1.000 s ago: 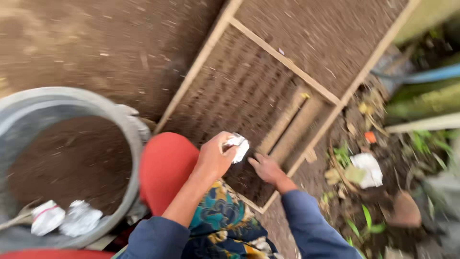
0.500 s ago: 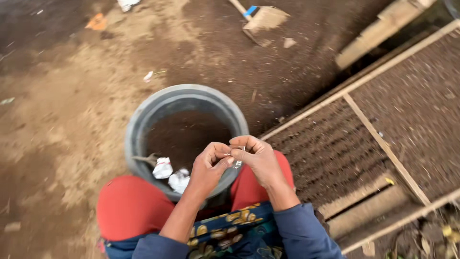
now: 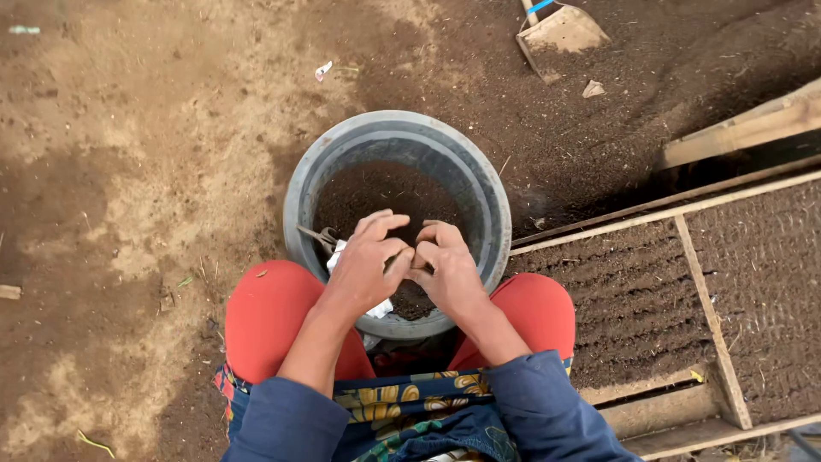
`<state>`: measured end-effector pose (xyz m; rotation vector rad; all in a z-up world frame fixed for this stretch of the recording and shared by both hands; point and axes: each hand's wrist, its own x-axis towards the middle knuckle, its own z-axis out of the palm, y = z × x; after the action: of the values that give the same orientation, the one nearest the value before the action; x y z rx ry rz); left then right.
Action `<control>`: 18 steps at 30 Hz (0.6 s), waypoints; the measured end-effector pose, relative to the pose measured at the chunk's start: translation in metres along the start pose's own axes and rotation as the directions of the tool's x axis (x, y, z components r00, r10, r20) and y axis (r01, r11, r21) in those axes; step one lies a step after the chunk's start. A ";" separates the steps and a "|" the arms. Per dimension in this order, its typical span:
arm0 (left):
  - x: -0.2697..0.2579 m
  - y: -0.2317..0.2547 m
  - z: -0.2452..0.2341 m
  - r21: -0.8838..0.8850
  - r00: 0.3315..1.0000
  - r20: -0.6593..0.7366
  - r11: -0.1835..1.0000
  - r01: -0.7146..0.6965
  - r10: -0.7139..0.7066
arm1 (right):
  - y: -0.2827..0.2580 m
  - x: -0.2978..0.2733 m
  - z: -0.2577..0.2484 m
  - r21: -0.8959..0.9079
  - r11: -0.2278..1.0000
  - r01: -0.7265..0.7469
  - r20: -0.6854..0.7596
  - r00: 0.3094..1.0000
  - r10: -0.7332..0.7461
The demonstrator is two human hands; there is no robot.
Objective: The person sits on the ground and repeatedly scoops soil from a bucket into a small plastic bag, then places the bag into a wooden seed tray. The person uses both hands to handle the soil and the bag.
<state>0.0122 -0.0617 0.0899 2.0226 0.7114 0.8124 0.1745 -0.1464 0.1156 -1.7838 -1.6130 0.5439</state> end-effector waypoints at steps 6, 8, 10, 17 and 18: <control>-0.005 -0.089 0.038 0.338 0.849 0.179 0.842 0.422 -0.497 | 0.027 0.038 0.031 0.046 0.975 0.216 0.198 0.955 -0.221; -0.001 -0.072 0.017 0.297 0.892 -0.020 0.850 0.436 -0.451 | 0.054 0.064 0.041 0.317 0.865 -0.390 0.179 0.920 0.350; 0.004 -0.066 0.015 0.268 0.864 0.008 0.833 0.483 -0.504 | 0.129 0.063 0.090 0.040 0.924 -0.380 0.174 0.914 0.368; 0.014 -0.091 0.038 0.258 0.745 0.117 0.745 0.615 -0.656 | 0.201 0.032 0.152 -0.107 0.841 -0.530 0.300 0.790 0.535; 0.017 -0.100 0.049 0.261 0.755 0.117 0.753 0.604 -0.646 | 0.191 0.041 0.137 -0.102 0.844 -0.527 0.287 0.796 0.532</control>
<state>0.0410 -0.0226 -0.0115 1.8129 1.3072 0.1300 0.2206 -0.0827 -0.1098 -2.2630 -1.2797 1.1167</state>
